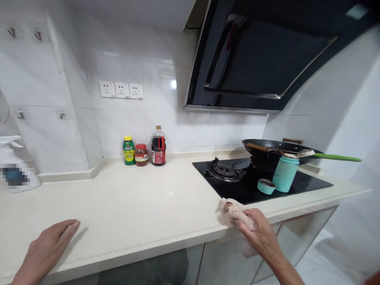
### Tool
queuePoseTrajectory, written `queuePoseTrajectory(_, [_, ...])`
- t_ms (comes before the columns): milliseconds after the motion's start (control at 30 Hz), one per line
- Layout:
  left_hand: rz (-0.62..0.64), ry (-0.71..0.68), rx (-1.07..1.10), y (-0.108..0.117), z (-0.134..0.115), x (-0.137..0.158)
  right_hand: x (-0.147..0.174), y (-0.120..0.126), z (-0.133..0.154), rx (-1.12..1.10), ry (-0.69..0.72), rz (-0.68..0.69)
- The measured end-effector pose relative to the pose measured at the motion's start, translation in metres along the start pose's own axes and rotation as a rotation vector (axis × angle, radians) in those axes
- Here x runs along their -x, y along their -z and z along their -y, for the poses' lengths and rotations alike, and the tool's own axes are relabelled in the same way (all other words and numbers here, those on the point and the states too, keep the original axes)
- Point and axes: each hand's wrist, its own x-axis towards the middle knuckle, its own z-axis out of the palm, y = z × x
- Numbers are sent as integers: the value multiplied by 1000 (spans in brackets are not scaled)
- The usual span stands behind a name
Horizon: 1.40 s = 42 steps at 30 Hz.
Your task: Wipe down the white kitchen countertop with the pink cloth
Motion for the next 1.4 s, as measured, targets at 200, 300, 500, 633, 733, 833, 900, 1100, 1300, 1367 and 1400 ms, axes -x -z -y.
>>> queuePoseTrajectory(200, [-56,-4,61,-2,1,0,-26,26,-66,186,-353,-37])
queuePoseTrajectory(300, [-55,-11,43,-3,1,0,-35,22,-86,351,-513,81])
queuePoseTrajectory(500, [-29,-11,-30,-8,5,-2,-40,-7,-45,482,-345,268])
queuePoseTrajectory(633, [-30,-22,-45,-10,5,-2,-37,-37,22,312,-128,311])
queuePoseTrajectory(733, [-7,-23,-66,-10,6,-1,-38,-60,79,142,-18,390])
queuePoseTrajectory(833, [-23,-42,-41,-14,9,-2,-43,-81,131,43,25,469])
queuePoseTrajectory(900, [-50,-61,-22,-17,10,-2,-45,-93,161,2,44,515])
queuePoseTrajectory(1100, [-16,-118,-20,-18,9,4,-40,-123,247,-71,106,591])
queuePoseTrajectory(1300, [-134,-179,53,-17,-1,13,-29,-156,312,-243,131,620])
queuePoseTrajectory(1367, [-198,-248,137,-14,-22,24,-34,-164,312,-410,104,645])
queuePoseTrajectory(1400, [-215,-299,178,-13,-37,31,-38,-166,307,-478,92,648])
